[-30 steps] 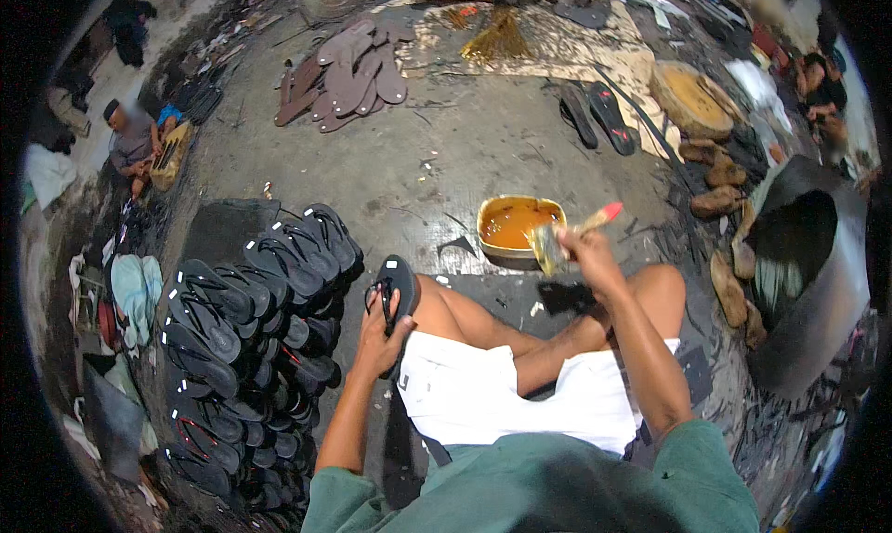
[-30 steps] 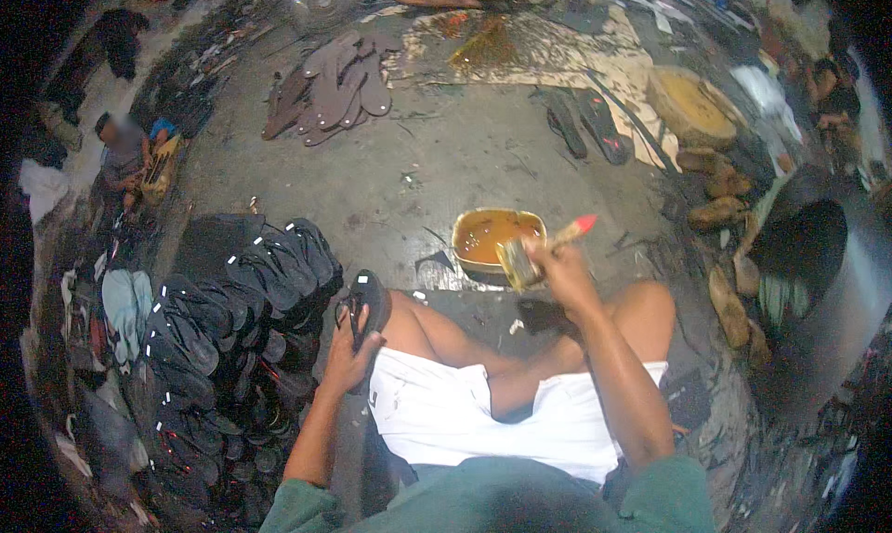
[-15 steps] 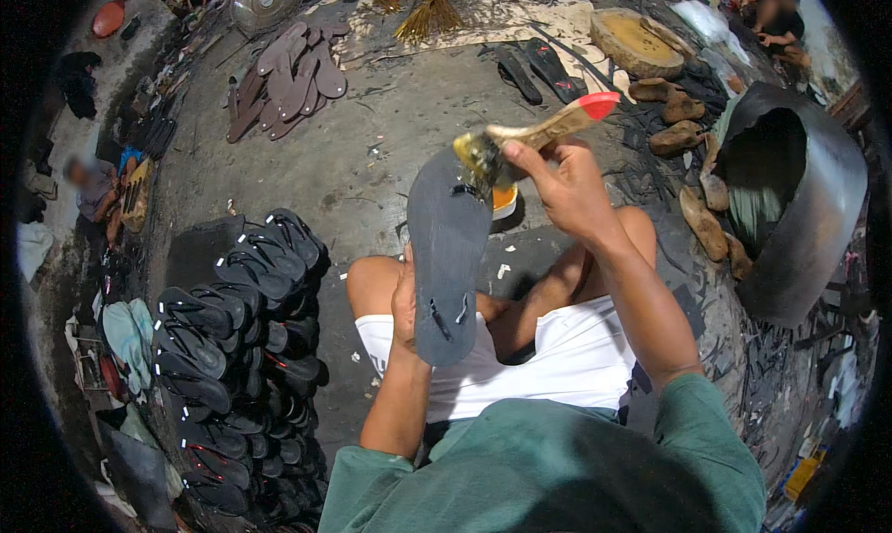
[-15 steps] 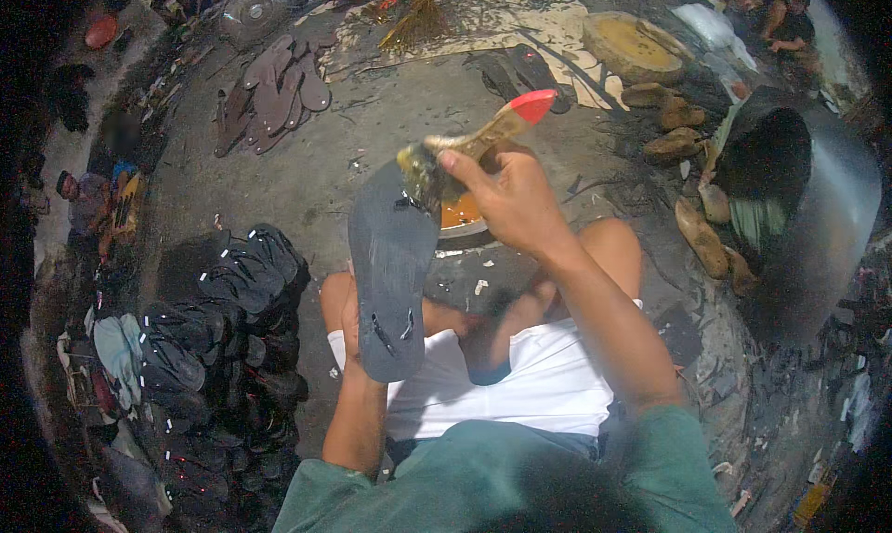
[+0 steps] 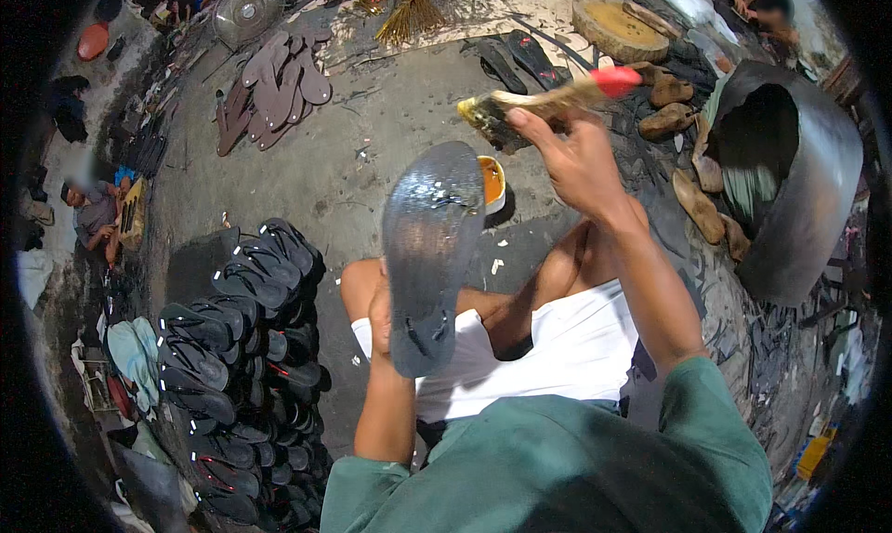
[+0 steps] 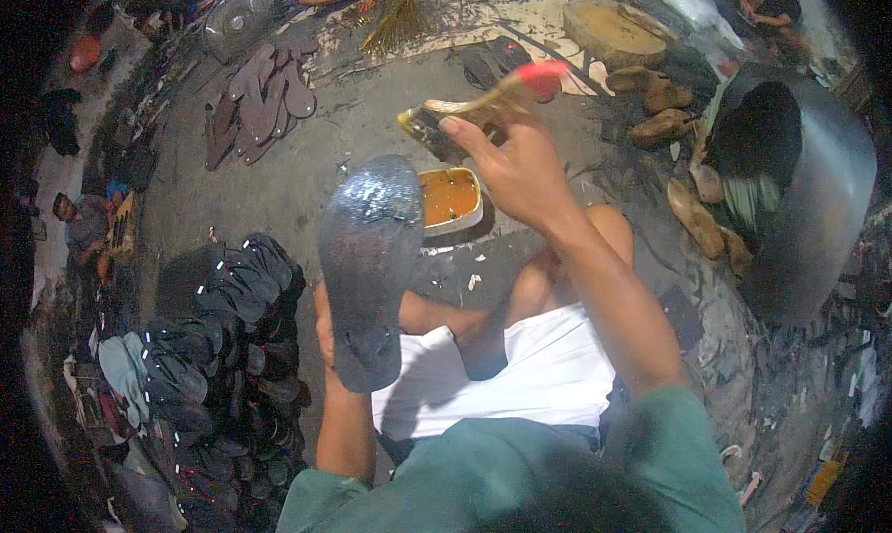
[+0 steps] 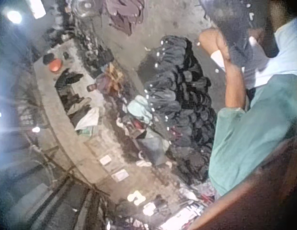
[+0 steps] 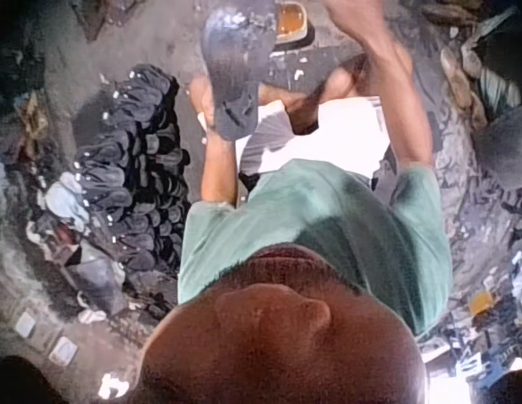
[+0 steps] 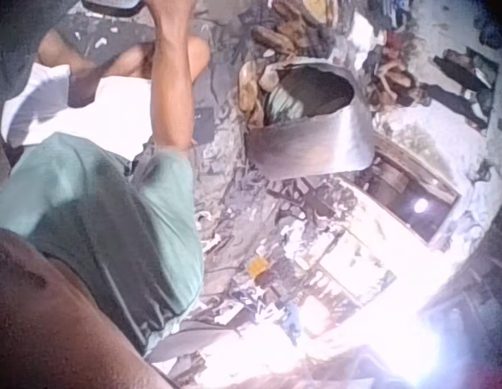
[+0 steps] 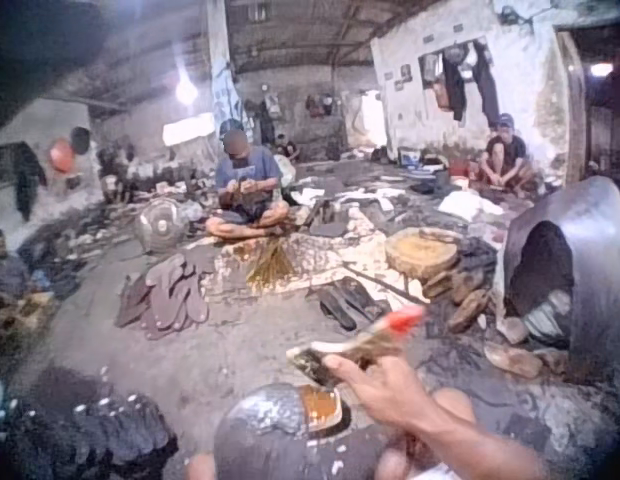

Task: The person sits on the floor and applies a brown adhesive to the soles of black flip-flops using a brush. They repeatedly dip the brush into a container of glue and coat each sole before placing the treated slippers on the floor.

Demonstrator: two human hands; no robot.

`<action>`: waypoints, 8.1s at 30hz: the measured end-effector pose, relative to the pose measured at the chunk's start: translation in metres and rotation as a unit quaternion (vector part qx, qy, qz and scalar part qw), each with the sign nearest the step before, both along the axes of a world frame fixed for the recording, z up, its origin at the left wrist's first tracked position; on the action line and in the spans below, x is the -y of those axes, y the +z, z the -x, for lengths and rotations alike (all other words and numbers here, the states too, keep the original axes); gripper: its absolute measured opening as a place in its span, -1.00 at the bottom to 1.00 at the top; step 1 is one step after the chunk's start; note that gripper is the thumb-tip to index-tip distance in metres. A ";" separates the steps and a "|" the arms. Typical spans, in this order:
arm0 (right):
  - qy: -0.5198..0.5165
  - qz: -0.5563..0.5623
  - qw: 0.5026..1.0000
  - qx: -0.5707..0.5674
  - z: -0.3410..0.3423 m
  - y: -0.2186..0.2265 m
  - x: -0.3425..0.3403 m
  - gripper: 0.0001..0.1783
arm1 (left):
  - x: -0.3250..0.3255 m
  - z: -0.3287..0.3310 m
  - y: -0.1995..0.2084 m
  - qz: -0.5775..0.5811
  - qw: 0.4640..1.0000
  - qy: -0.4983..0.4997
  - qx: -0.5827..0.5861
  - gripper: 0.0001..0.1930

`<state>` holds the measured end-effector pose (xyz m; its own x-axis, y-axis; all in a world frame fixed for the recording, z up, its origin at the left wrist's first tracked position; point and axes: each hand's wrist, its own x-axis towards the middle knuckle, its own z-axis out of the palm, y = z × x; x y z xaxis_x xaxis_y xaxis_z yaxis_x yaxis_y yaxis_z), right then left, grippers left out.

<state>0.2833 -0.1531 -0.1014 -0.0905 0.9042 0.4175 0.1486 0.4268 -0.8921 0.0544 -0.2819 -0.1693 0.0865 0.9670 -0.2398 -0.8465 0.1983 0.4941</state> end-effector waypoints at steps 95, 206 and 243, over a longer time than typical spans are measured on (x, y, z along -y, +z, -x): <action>-0.039 0.234 0.971 0.019 -0.007 -0.180 -0.060 -0.60 | -0.379 0.056 -0.190 -0.091 0.676 0.197 -0.704 -0.57; 0.118 -0.315 0.932 0.139 0.030 -0.051 0.104 -0.63 | -0.064 -0.009 0.034 -0.123 0.983 0.006 0.133 -0.47; 0.105 -0.092 0.989 -0.050 0.027 -0.028 0.024 -0.70 | -0.050 -0.001 0.016 -0.187 0.974 -0.043 0.118 -0.50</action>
